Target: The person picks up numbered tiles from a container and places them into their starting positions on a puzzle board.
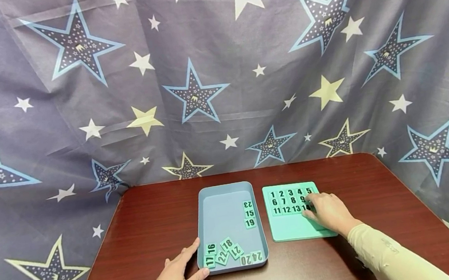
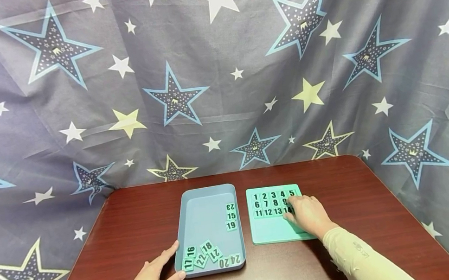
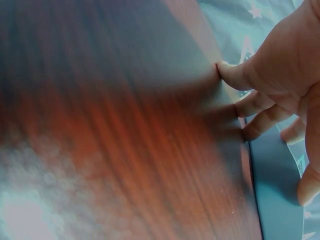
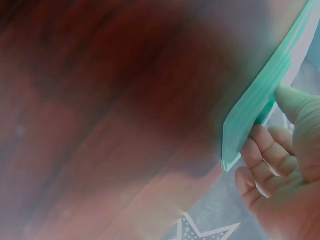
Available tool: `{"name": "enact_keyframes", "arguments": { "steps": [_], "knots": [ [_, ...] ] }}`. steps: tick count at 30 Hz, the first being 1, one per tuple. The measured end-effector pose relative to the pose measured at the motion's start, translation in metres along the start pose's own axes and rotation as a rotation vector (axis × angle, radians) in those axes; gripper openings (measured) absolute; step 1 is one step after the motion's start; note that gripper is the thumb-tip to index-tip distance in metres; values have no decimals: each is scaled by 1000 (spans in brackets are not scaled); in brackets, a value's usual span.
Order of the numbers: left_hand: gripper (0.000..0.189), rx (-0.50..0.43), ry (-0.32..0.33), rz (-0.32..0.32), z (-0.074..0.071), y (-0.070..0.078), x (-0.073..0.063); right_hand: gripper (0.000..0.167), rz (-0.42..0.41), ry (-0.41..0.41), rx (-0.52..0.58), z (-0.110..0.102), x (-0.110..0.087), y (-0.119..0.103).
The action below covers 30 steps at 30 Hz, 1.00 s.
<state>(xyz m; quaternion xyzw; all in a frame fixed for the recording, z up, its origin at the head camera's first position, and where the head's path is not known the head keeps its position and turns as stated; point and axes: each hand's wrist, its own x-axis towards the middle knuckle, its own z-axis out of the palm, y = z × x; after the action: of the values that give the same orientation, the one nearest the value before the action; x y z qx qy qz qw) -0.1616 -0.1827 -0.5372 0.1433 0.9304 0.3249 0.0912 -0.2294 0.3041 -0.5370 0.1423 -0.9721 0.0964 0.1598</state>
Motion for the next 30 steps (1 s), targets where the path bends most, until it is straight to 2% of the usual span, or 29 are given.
{"name": "enact_keyframes", "arguments": {
  "steps": [4, 8, 11, 15, 18, 20, 23, 27, 30],
  "knots": [
    [88, -3, -4, 2, 1, 0, 1, 35, -12, 2, 12, -4, -2, 1],
    [88, -4, -11, -2, 1, 1, 1, 35, -62, 51, 7, -15, 2, -9],
    [88, -6, -17, -10, 0, 1, 0, 33, -129, 106, 16, -25, 12, -31],
    [89, -4, -22, -18, 0, 1, 0, 33, -210, 125, 70, -32, 29, -76],
    [88, -8, -25, -20, 0, -1, 0, 29, -258, 74, 88, -28, 43, -112],
    [88, -10, -25, -19, 1, -2, 0, 26, -280, 29, 57, -21, 51, -132],
    [88, -8, -20, -15, 1, -3, 0, 22, -288, -44, -55, -6, 63, -155],
    [88, -10, -18, -12, 1, -3, 0, 22, -233, -154, -248, 11, 72, -176],
    [88, -15, -16, -8, -1, -1, 0, 26, -186, -238, -340, 21, 75, -184]
  ]
}}
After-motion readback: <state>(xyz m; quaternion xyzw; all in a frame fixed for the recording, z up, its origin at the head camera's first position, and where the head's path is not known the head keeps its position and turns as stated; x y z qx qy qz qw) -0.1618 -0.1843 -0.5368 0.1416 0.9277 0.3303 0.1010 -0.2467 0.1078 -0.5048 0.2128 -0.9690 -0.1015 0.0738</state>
